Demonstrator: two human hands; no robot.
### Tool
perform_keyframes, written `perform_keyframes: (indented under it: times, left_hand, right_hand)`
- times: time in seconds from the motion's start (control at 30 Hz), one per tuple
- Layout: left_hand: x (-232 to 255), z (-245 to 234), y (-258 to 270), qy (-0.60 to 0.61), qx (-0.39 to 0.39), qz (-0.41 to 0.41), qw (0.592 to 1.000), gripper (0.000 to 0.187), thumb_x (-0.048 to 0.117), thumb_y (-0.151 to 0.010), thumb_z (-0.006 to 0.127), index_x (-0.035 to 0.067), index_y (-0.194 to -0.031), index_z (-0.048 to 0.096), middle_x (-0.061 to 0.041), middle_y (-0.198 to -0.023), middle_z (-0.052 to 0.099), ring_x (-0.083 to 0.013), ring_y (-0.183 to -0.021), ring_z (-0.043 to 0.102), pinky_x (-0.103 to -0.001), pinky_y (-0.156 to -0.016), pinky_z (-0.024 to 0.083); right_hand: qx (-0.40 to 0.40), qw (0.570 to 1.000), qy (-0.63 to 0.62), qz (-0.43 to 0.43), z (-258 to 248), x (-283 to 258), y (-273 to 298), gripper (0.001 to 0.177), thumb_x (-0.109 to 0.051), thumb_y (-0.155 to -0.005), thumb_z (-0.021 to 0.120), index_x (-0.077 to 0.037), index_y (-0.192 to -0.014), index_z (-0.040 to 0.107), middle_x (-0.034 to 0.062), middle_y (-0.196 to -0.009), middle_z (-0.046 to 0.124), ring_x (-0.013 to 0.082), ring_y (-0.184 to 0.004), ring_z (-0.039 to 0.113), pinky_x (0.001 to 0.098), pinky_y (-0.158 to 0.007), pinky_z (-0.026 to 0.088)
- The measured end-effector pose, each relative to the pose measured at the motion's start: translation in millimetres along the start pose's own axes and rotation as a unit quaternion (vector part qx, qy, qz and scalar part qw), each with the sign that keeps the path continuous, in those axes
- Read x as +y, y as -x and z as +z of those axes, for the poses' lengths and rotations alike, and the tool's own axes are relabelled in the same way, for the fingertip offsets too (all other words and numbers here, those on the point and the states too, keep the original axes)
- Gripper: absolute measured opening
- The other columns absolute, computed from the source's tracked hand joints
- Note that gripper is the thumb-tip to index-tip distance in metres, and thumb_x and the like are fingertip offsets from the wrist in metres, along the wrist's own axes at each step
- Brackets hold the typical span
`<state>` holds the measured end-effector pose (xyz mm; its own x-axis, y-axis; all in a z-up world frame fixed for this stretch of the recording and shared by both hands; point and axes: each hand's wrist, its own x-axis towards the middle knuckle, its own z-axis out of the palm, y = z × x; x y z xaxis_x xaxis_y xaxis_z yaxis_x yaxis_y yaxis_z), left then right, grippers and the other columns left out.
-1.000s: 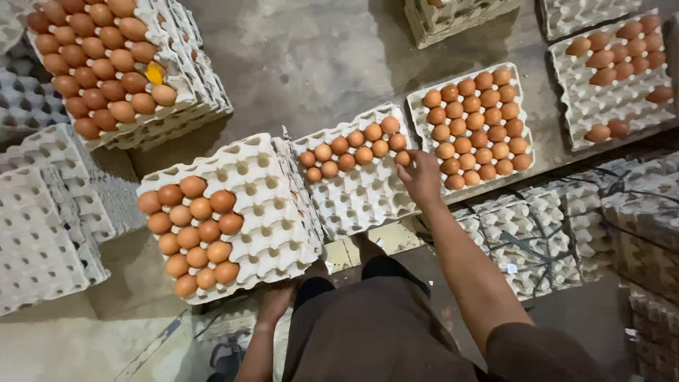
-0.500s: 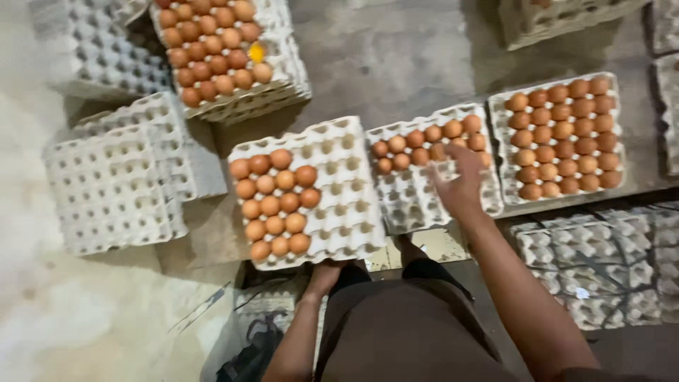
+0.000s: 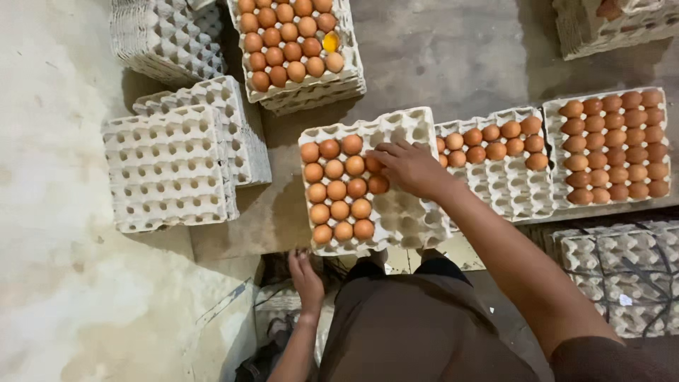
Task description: The person picks up brown eggs from a full tray and places them into an empty egg tray. They continue transferring eggs one by one until the second tray is filled.
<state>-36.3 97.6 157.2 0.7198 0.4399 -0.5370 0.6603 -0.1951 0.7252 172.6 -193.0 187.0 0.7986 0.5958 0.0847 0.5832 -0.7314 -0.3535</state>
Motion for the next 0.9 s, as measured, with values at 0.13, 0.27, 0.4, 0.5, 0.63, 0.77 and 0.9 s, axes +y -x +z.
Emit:
perform_keyframes:
  times: [0.13, 0.27, 0.4, 0.5, 0.63, 0.77, 0.9]
  left_hand:
    - [-3, 8, -14, 0.022, -0.102, 0.011, 0.994, 0.07, 0.047, -0.114, 0.025, -0.007, -0.159, 0.024, -0.034, -0.162, 0.023, -0.0489, -0.153, 0.021, -0.059, -0.128, 0.015]
    - [-69, 23, -44, 0.045, -0.088, 0.029, 0.995, 0.067, 0.044, -0.113, 0.018, -0.002, -0.161, 0.026, -0.03, -0.164, 0.025, -0.0468, -0.152, 0.023, -0.058, -0.127, 0.019]
    - [-131, 29, -72, -0.142, 0.003, 0.237, 0.961, 0.041, 0.01, -0.106, 0.032, -0.001, -0.14, 0.052, -0.026, -0.134, 0.063, -0.0404, -0.123, 0.06, -0.046, -0.104, 0.045]
    - [-209, 31, -108, -0.292, 0.071, 0.37, 0.879, 0.042, -0.002, -0.096, 0.04, -0.012, -0.135, 0.053, -0.033, -0.133, 0.061, -0.0486, -0.123, 0.059, -0.05, -0.111, 0.044]
    - [-193, 29, -98, -0.253, 0.067, 0.395, 0.881, 0.043, -0.005, -0.092, 0.038, -0.017, -0.133, 0.048, -0.038, -0.124, 0.059, -0.0548, -0.115, 0.058, -0.054, -0.107, 0.044]
    - [-190, 39, -90, -0.251, 0.086, 0.312, 0.912, 0.039, -0.007, -0.086, 0.047, -0.014, -0.124, 0.056, -0.035, -0.115, 0.064, -0.0525, -0.107, 0.06, -0.052, -0.095, 0.047]
    - [-144, 42, -63, -0.159, 0.126, 0.292, 0.935, 0.032, -0.003, -0.1, 0.045, -0.016, -0.129, 0.048, -0.042, -0.117, 0.061, -0.0591, -0.105, 0.059, -0.058, -0.086, 0.045]
  right_hand:
    - [-0.034, 0.999, 0.017, 0.031, 10, 0, -7, 0.053, -0.03, -0.094, 0.068, -0.028, -0.145, 0.055, -0.0007, -0.13, 0.061, 0.0273, -0.112, 0.063, 0.046, -0.082, 0.056]
    - [0.043, 0.998, 0.017, 0.038, 44, 8, -2, 0.048, -0.039, -0.093, 0.068, -0.027, -0.139, 0.058, -0.001, -0.129, 0.063, 0.0241, -0.112, 0.066, 0.0446, -0.081, 0.055]
    - [0.023, 0.996, -0.047, 0.078, 57, 14, 5, 0.054, -0.039, -0.09, 0.07, -0.02, -0.139, 0.06, 0.0042, -0.142, 0.061, 0.0247, -0.123, 0.061, 0.0444, -0.08, 0.045]
    - [0.134, 0.973, -0.189, 0.027, 20, 3, 18, 0.05, -0.016, -0.094, 0.075, -0.003, -0.137, 0.055, 0.0226, -0.133, 0.061, 0.0406, -0.112, 0.064, 0.0462, -0.091, 0.05]
    - [0.153, 0.881, -0.4, 0.201, -6, 4, 70, 0.044, -0.024, -0.099, 0.069, -0.014, -0.14, 0.055, 0.0074, -0.137, 0.058, 0.0162, -0.11, 0.06, 0.0272, -0.08, 0.048]
    - [0.261, 0.615, -0.656, 0.35, 10, 56, 154, 0.045, -0.023, -0.096, 0.068, -0.01, -0.138, 0.058, 0.0087, -0.131, 0.061, 0.0161, -0.095, 0.063, 0.0262, -0.075, 0.054]
    - [0.259, 0.731, -0.525, 0.349, -51, 85, 204, 0.038, -0.02, -0.097, 0.07, -0.008, -0.132, 0.061, 0.0072, -0.122, 0.067, 0.0181, -0.108, 0.065, 0.0319, -0.094, 0.053]
